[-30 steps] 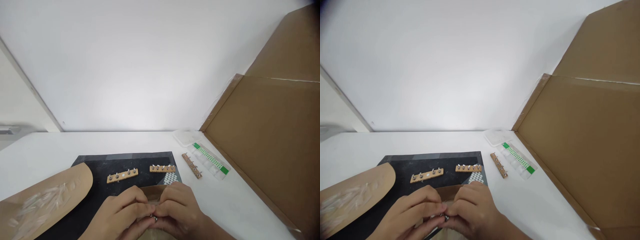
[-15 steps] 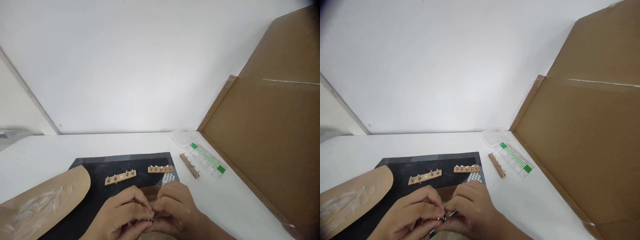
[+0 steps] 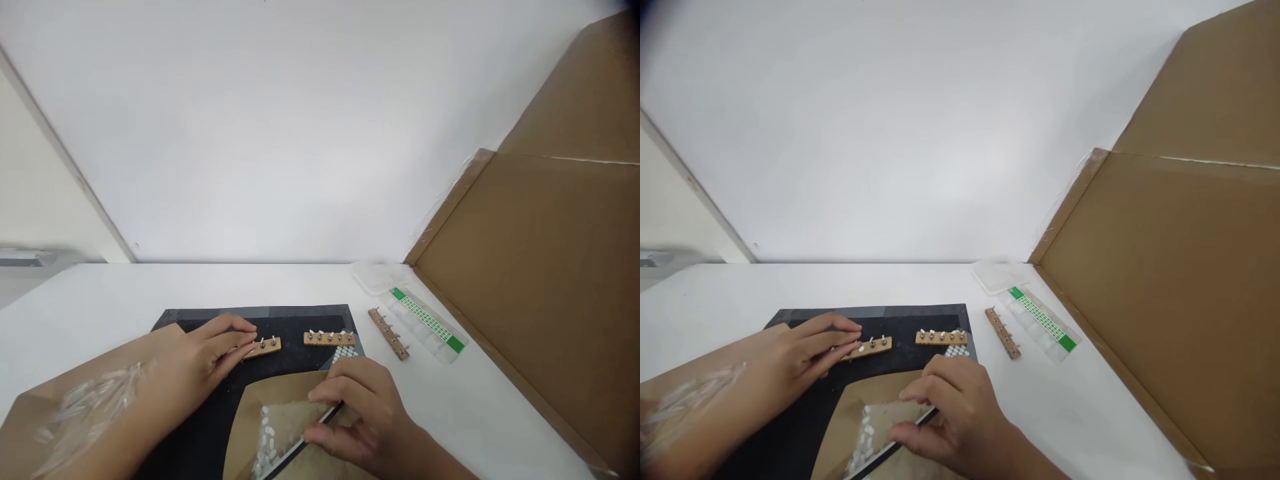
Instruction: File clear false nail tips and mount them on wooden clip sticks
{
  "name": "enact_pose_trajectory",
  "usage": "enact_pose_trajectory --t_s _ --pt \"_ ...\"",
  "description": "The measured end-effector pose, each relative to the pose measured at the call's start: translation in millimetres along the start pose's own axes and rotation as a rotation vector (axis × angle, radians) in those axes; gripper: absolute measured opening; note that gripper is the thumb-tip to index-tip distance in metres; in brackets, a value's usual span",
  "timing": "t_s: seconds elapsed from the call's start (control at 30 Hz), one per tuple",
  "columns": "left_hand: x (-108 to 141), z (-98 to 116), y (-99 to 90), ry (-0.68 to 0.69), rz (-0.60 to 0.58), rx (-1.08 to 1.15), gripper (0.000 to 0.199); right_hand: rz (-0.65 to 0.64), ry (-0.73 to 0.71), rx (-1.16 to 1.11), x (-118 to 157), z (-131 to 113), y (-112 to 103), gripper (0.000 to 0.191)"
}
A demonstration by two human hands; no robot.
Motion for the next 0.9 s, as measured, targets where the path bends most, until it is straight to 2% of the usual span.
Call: enact_pose_trajectory --t_s 0.2,0.37,0.57,0.9 --pt "7.6 -23.3 17.5 -0.077 -0.069 -0.124 0.046 -0.032 0.022 0.012 2.7 5.1 2.1 0.014" --pt "4.5 -26.7 19.3 -0.082 -0.075 -0.157 0.053 -0.032 0.034 -0.001 1.4 3.9 1.9 0.012" --pt "-0.8 -21.4 18.7 0.004 -0.013 -0.183 0.051 -0.050 0.034 -0.012 -1.2 2.0 3.4 0.016" --pt "6.6 -31.1 30.5 0.011 -0.041 -0.204 0.040 -0.072 0.030 -0.029 1.8 4.3 5.0 0.014"
Point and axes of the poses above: each hand's wrist, its own x-axis away from the middle knuckle, its own y-axis out of the palm, z = x × y, the point moved 7 cm from there along -x, towards the middle knuckle, and after that the axes turned 11 degrees about z, right-handed, at the moved point
